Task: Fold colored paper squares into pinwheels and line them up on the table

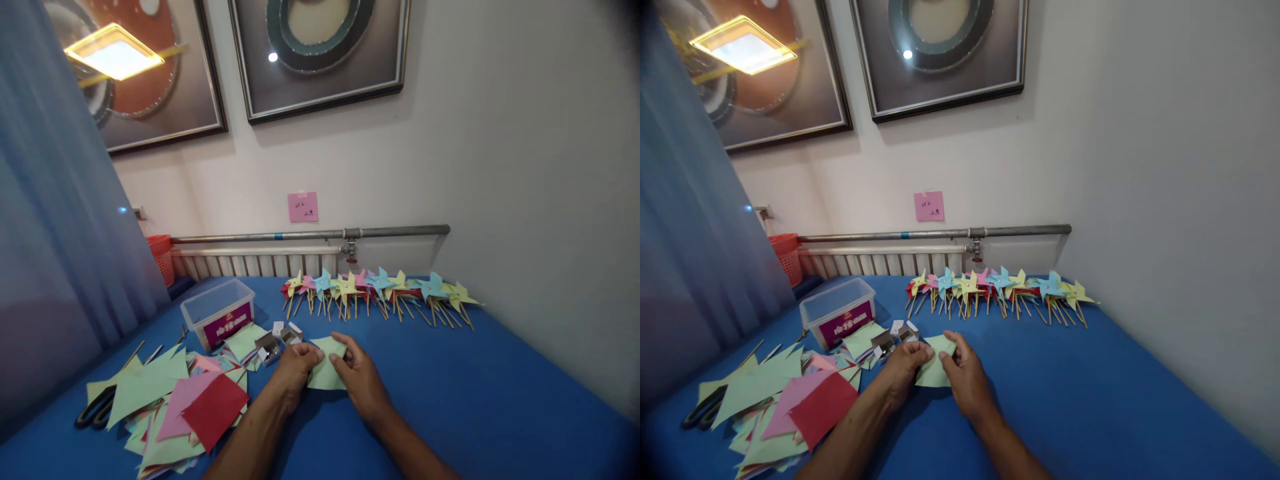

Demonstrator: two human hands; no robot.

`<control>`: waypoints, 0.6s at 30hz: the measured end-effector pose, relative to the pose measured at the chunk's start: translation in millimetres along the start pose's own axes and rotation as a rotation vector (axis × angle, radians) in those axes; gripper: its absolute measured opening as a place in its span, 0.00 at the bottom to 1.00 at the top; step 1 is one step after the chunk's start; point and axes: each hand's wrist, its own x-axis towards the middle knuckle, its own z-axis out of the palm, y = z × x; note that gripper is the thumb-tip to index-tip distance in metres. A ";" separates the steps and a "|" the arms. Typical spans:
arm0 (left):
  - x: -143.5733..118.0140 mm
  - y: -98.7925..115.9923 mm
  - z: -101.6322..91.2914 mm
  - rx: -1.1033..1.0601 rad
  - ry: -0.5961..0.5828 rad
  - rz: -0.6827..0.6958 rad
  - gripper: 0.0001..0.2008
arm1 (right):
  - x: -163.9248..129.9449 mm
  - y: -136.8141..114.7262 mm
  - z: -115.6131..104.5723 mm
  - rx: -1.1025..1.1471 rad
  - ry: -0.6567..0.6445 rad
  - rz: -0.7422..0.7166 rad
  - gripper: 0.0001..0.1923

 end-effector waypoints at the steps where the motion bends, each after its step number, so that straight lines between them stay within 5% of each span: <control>1: 0.3 -0.6 0.5 -0.007 0.009 0.002 0.23 | 0.2 0.5 -0.1 -0.006 0.003 -0.002 0.32; 14: -7.5 5.3 4.7 0.004 -0.038 -0.016 0.23 | -4.2 -5.2 1.6 -0.040 -0.005 -0.026 0.32; 18: -5.0 2.4 4.5 -0.009 0.003 0.007 0.21 | -3.6 -6.3 1.0 -0.051 0.020 -0.037 0.43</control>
